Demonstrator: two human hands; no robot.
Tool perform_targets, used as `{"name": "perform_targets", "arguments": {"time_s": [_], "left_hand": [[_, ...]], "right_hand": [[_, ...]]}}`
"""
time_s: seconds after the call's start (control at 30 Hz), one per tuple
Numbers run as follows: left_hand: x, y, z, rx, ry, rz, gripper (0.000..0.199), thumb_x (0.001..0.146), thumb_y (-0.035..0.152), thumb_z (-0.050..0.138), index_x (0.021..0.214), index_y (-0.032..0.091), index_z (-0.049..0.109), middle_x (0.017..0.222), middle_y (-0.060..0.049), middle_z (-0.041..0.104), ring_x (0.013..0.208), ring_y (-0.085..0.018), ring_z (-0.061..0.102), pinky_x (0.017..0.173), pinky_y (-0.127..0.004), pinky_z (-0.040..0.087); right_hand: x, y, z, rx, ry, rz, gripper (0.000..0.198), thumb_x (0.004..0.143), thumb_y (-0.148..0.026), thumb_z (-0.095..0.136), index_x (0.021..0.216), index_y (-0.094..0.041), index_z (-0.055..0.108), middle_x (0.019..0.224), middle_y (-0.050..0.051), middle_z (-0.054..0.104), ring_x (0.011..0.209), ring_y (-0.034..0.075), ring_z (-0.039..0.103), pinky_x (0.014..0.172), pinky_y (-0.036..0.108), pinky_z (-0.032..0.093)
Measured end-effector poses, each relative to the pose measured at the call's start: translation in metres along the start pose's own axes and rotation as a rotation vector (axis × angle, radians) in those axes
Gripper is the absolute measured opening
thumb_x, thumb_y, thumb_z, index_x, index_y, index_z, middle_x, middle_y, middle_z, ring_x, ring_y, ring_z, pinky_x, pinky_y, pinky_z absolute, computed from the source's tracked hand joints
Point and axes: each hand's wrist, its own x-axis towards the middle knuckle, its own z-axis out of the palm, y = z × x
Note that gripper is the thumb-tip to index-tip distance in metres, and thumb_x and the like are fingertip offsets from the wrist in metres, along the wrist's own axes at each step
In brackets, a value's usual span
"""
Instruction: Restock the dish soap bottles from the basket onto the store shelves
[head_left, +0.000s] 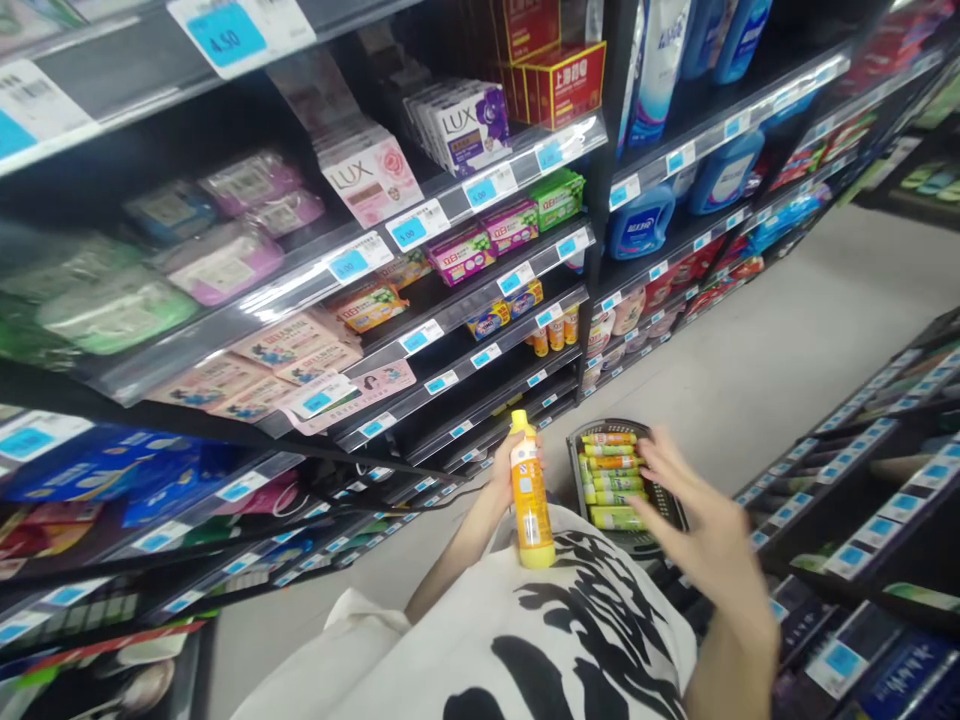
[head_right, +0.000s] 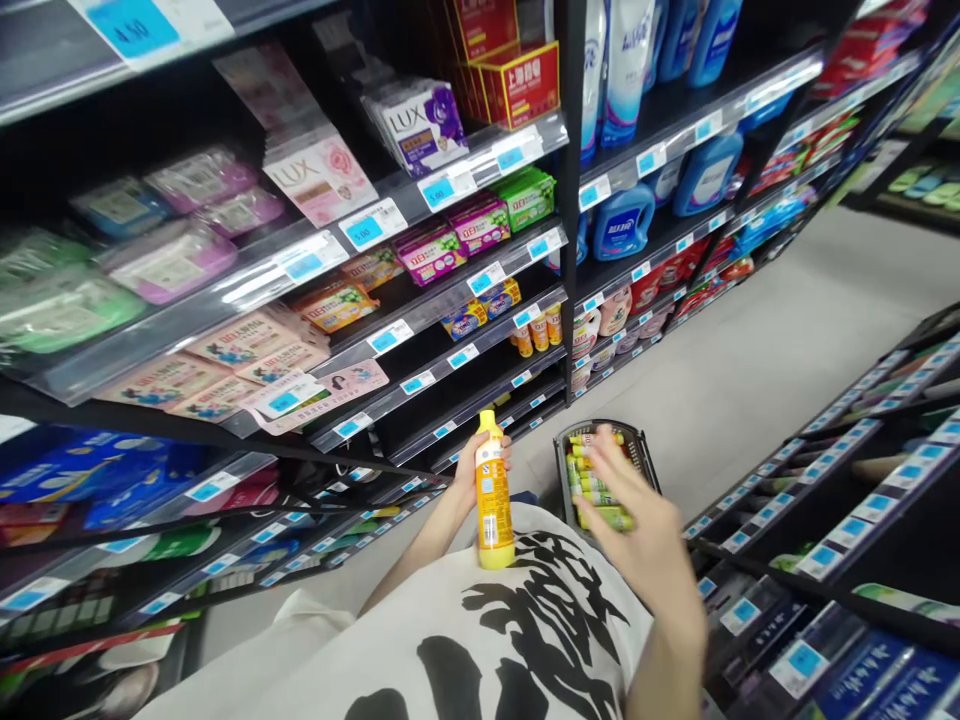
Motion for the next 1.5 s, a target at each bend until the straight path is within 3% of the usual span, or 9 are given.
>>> {"name": "perform_targets", "arguments": {"time_s": [0.13, 0.2, 0.37, 0.6, 0.7, 0.83, 1.17, 1.33, 1.5], "left_hand": [[0.001, -0.004, -0.001, 0.013, 0.029, -0.022, 0.024, 0.078, 0.029, 0.072, 0.095, 0.017, 0.059, 0.075, -0.001, 0.064, 0.053, -0.011, 0.058, 0.049, -0.023, 0.052], [0.002, -0.007, 0.000, 0.008, 0.028, -0.051, 0.024, 0.079, 0.030, 0.071, 0.095, 0.016, 0.061, 0.073, -0.001, 0.065, 0.052, -0.011, 0.059, 0.049, -0.023, 0.052], [-0.002, -0.008, 0.005, -0.010, 0.032, -0.043, 0.020, 0.080, 0.030, 0.070, 0.093, 0.016, 0.063, 0.071, -0.001, 0.066, 0.050, -0.012, 0.059, 0.050, -0.024, 0.052], [-0.007, 0.000, 0.001, -0.008, 0.039, -0.035, 0.020, 0.080, 0.031, 0.071, 0.089, 0.016, 0.063, 0.067, -0.001, 0.066, 0.048, -0.011, 0.059, 0.050, -0.023, 0.052], [-0.008, 0.001, 0.002, -0.011, 0.042, -0.034, 0.020, 0.081, 0.032, 0.072, 0.084, 0.014, 0.062, 0.068, -0.002, 0.066, 0.049, -0.011, 0.059, 0.050, -0.023, 0.053], [-0.007, 0.002, 0.005, -0.019, 0.051, -0.008, 0.020, 0.081, 0.031, 0.071, 0.083, 0.014, 0.062, 0.070, -0.002, 0.066, 0.050, -0.011, 0.058, 0.049, -0.024, 0.053], [0.004, 0.000, -0.002, -0.039, 0.023, -0.005, 0.024, 0.080, 0.028, 0.070, 0.098, 0.014, 0.061, 0.075, -0.002, 0.064, 0.054, -0.011, 0.058, 0.049, -0.024, 0.054], [0.002, 0.001, 0.003, -0.038, 0.030, -0.003, 0.023, 0.080, 0.027, 0.070, 0.097, 0.015, 0.060, 0.075, -0.002, 0.064, 0.053, -0.011, 0.058, 0.048, -0.024, 0.053], [-0.003, 0.009, 0.015, -0.010, 0.025, 0.052, 0.022, 0.078, 0.027, 0.072, 0.092, 0.016, 0.059, 0.076, -0.001, 0.065, 0.054, -0.011, 0.059, 0.051, -0.024, 0.054]], "right_hand": [[0.007, -0.007, 0.036, -0.293, -0.693, 0.369, 0.082, 0.089, -0.033, 0.069, 0.161, -0.009, 0.036, 0.156, 0.022, 0.048, 0.144, 0.037, 0.049, 0.119, 0.050, 0.040], [0.008, -0.019, 0.046, -0.283, -0.819, 0.342, 0.081, 0.093, -0.036, 0.063, 0.163, -0.010, 0.031, 0.162, 0.020, 0.040, 0.147, 0.035, 0.046, 0.120, 0.046, 0.038], [0.017, -0.037, 0.042, -0.214, -0.686, 0.230, 0.082, 0.102, -0.042, 0.048, 0.168, -0.023, 0.004, 0.164, 0.014, 0.038, 0.142, 0.030, 0.053, 0.115, 0.041, 0.041], [0.020, -0.026, 0.043, -0.336, -0.770, 0.268, 0.078, 0.101, -0.041, 0.047, 0.167, -0.014, 0.016, 0.172, 0.013, 0.012, 0.155, 0.031, 0.033, 0.123, 0.043, 0.031], [0.019, -0.030, 0.044, -0.310, -0.794, 0.259, 0.078, 0.102, -0.044, 0.047, 0.167, -0.016, 0.016, 0.164, 0.017, 0.038, 0.147, 0.032, 0.045, 0.118, 0.044, 0.037], [0.021, -0.031, 0.043, -0.353, -0.832, 0.214, 0.061, 0.104, -0.038, 0.043, 0.162, -0.019, 0.037, 0.125, 0.018, 0.071, 0.121, 0.035, 0.064, 0.104, 0.045, 0.045], [0.018, -0.022, 0.040, -0.323, -0.815, 0.131, 0.039, 0.088, -0.023, 0.064, 0.127, -0.022, 0.063, 0.091, 0.004, 0.069, 0.095, 0.025, 0.063, 0.083, 0.032, 0.043], [0.017, -0.013, 0.043, -0.290, -0.771, 0.116, 0.033, 0.093, -0.016, 0.050, 0.121, -0.019, 0.068, 0.112, 0.009, 0.071, 0.109, 0.025, 0.062, 0.096, 0.034, 0.043], [0.021, -0.014, 0.047, -0.223, -0.759, 0.161, 0.046, 0.105, -0.034, 0.038, 0.142, -0.019, 0.059, 0.126, 0.013, 0.071, 0.121, 0.029, 0.062, 0.104, 0.038, 0.042]]}}
